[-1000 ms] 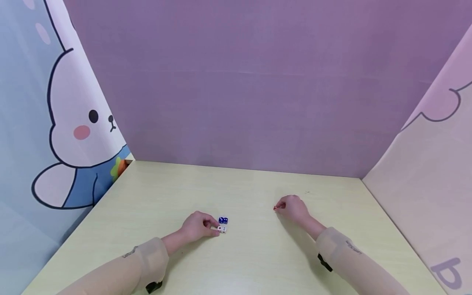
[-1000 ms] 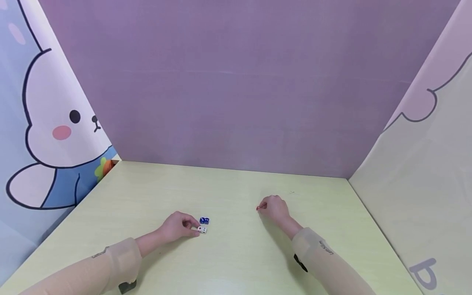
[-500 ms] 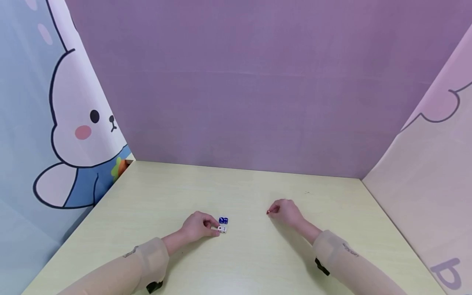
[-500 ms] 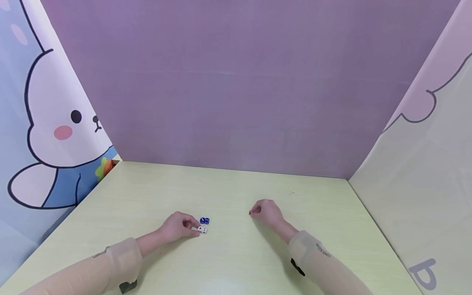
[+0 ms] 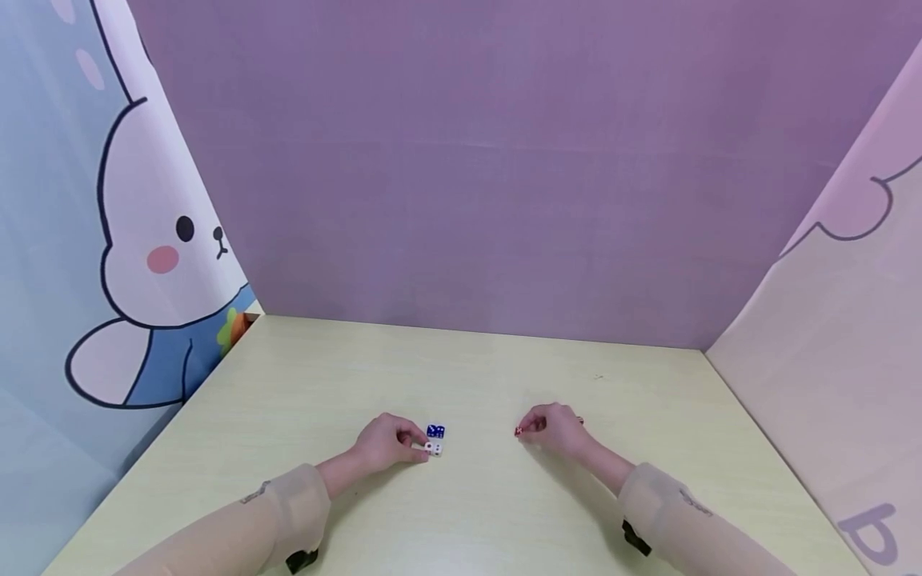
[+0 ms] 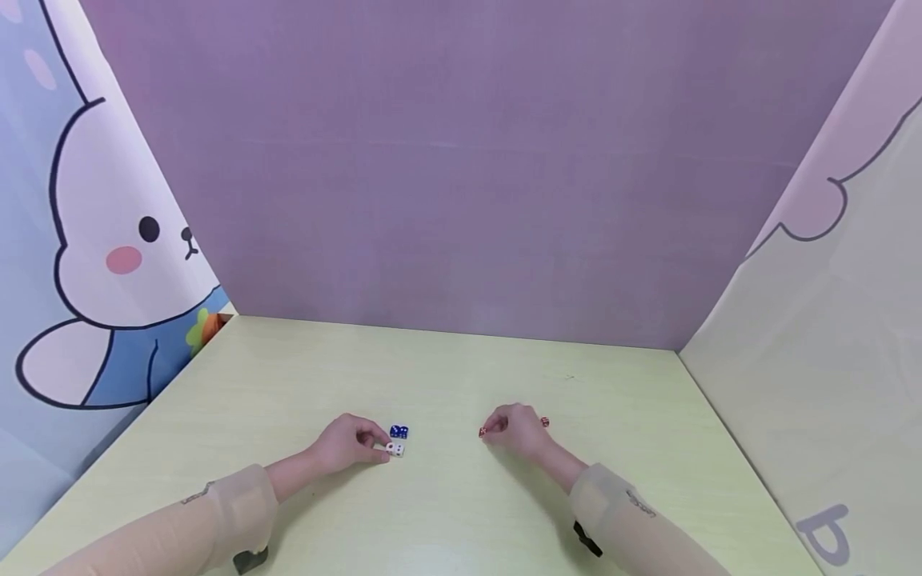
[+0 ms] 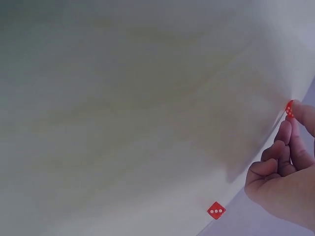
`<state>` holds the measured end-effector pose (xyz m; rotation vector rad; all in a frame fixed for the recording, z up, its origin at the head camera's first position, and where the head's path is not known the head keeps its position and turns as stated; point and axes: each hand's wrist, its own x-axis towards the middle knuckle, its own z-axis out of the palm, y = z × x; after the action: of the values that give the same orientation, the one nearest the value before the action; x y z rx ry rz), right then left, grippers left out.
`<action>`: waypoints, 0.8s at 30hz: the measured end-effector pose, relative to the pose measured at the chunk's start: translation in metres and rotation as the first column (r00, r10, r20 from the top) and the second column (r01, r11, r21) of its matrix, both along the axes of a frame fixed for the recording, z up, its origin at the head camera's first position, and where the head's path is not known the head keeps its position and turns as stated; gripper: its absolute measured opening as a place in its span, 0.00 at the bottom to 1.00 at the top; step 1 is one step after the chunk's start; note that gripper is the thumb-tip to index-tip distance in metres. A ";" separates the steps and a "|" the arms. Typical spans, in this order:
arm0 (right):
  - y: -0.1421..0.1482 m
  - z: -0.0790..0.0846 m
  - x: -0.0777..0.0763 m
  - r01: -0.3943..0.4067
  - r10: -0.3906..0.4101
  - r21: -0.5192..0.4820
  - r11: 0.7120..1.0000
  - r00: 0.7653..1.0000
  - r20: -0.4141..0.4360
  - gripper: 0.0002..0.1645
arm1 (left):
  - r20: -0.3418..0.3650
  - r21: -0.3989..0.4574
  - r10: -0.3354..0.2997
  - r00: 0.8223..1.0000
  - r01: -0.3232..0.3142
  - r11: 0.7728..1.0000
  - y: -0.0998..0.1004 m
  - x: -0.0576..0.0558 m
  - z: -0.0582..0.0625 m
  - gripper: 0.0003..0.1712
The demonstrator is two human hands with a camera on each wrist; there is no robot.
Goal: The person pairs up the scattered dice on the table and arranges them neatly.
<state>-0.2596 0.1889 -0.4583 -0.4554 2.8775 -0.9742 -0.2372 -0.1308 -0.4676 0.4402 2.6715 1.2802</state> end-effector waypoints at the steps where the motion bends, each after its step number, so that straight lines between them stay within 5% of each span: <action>1: 0.000 0.000 0.001 0.000 0.000 0.002 1.000 1.000 -0.004 0.07 | -0.001 0.000 0.001 1.000 -0.001 1.000 0.000 0.000 0.000 0.10; 13: -0.004 0.001 0.023 -0.093 0.095 -0.088 0.992 0.995 0.026 0.07 | 0.013 0.005 0.005 1.000 -0.005 1.000 0.001 0.000 0.001 0.12; 24: -0.015 0.000 0.037 -0.161 0.164 -0.096 0.982 0.986 0.028 0.07 | 0.032 0.109 0.011 0.999 -0.014 0.994 -0.006 -0.002 0.000 0.15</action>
<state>-0.2228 0.1744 -0.4580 -0.6619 2.7203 -1.0803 -0.2388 -0.1365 -0.4680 0.4141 2.5915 1.4294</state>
